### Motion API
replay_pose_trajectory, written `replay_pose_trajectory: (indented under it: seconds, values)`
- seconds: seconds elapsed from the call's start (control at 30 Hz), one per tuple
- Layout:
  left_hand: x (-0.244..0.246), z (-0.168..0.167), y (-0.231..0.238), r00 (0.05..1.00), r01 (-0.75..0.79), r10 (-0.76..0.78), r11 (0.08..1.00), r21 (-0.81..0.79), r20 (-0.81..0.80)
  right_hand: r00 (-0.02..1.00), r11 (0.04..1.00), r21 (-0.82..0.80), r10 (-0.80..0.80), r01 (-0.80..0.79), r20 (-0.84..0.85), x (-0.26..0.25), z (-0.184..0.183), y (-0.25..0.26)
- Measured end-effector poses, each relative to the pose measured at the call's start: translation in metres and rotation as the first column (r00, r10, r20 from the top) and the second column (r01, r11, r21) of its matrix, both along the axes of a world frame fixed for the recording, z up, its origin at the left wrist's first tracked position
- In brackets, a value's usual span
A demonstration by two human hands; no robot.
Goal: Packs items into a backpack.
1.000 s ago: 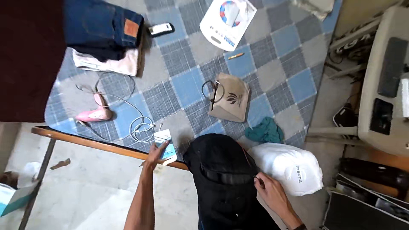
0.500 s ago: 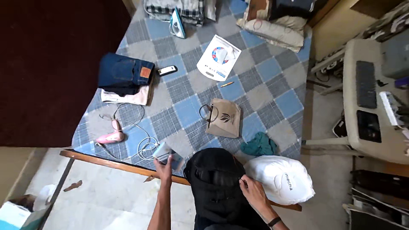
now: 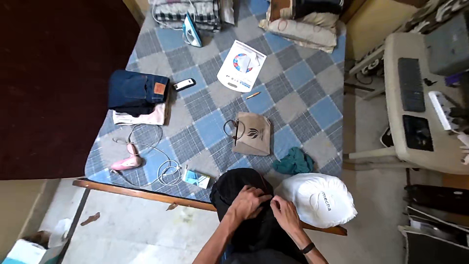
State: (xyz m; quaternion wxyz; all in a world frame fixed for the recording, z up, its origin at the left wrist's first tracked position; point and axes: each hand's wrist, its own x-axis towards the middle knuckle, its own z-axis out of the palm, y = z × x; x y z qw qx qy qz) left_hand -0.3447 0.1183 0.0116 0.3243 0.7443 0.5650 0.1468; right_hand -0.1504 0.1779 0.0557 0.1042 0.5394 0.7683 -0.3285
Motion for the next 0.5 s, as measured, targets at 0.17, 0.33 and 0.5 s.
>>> replay_pose_trajectory:
  seconds: [0.17,0.33,0.5]
  values:
    - [0.003,0.000,-0.007,0.985,-0.130,0.136,0.990,-0.061,0.103,1.000,1.000,-0.026,-0.007,0.007,-0.011,0.000,-0.008,0.001]
    - [-0.001,-0.004,-0.019,0.941,-0.315,0.316,0.949,-0.026,0.122,0.998,0.997,0.070,0.037,-0.040,0.047,0.001,-0.007,0.016]
    - [-0.003,-0.006,-0.042,0.894,-0.385,0.375,0.923,-0.009,0.244,0.989,0.992,0.041,0.114,-0.119,0.098,-0.011,-0.009,-0.001]
